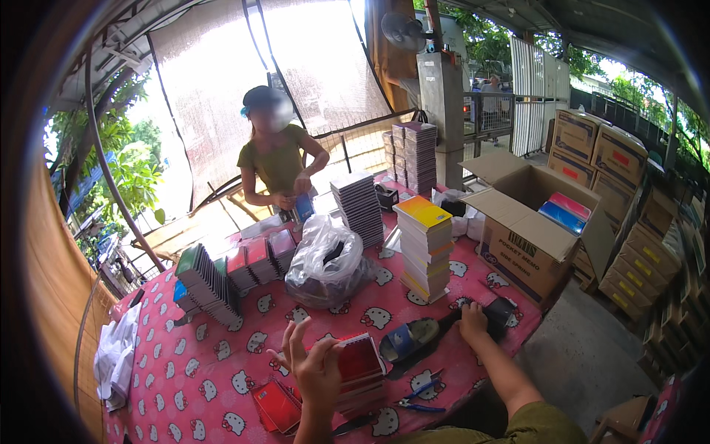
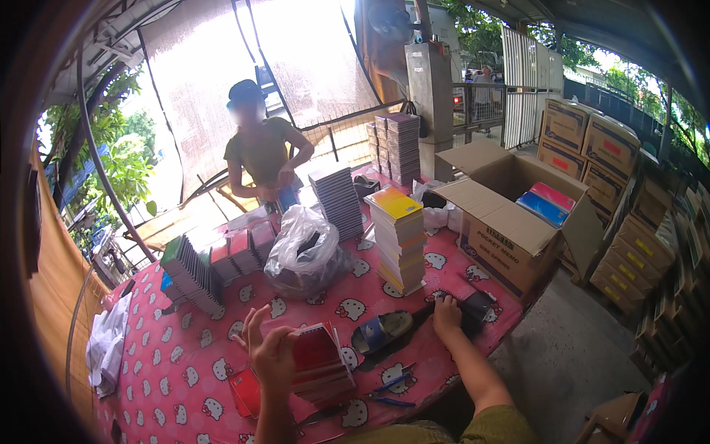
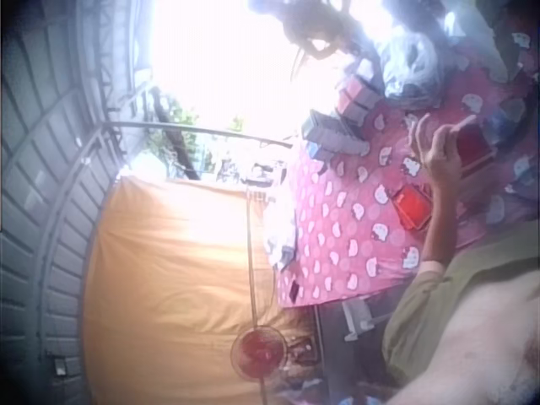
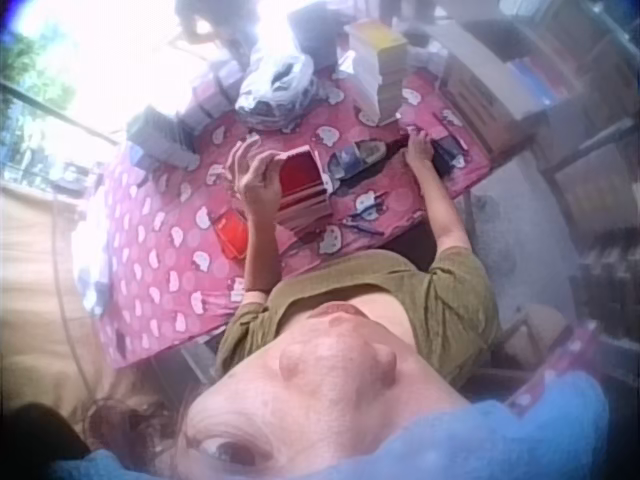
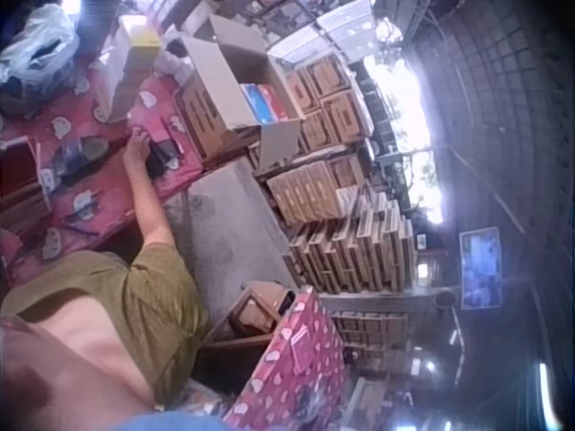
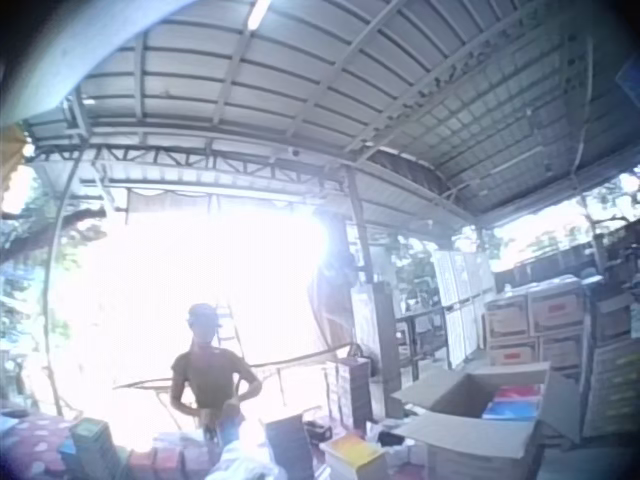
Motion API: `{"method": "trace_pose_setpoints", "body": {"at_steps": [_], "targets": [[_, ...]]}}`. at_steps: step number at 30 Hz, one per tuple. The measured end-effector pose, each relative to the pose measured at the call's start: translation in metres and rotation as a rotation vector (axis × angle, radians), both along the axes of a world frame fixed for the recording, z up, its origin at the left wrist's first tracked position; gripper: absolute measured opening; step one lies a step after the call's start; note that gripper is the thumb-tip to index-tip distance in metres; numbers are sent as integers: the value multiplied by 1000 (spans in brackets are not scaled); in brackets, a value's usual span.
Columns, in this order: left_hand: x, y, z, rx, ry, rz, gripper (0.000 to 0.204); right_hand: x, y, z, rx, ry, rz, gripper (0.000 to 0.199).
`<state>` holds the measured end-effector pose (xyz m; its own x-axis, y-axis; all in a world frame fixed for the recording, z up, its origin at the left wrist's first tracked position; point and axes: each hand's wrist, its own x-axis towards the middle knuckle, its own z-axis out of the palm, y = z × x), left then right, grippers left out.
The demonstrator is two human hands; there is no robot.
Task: The person tapes the spiral edges of notebooks using a blue tape dispenser and trims the tape with blue-handled snips. They pick up a notebook from a stack, apply tape to the top edge, cut it, and then place the notebook into a cardboard box.
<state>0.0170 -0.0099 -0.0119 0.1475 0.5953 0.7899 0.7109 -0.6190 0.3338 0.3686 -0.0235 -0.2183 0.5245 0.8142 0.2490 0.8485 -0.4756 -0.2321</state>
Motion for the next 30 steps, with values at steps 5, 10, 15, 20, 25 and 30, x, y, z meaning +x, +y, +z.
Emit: {"method": "trace_pose_setpoints", "body": {"at_steps": [5,10,15,20,25,30], "targets": [[-3,6,-3,-150,-124,-200,6,21,11,-18,-96,-39,114,27],[-14,5,-1,-138,-96,-186,6,23,15,-24,-55,-21,72,21],[-18,5,-1,-160,-99,-204,6,19,24,-5,-32,151,28,22],[-15,7,3,-185,-114,-205,12,18,21,14,-61,56,33,24],[-13,8,1,-140,-69,-191,16,-10,27,46,258,285,243,22],[-14,11,-2,-130,-60,-152,15,-103,10,169,595,443,793,23]]}}
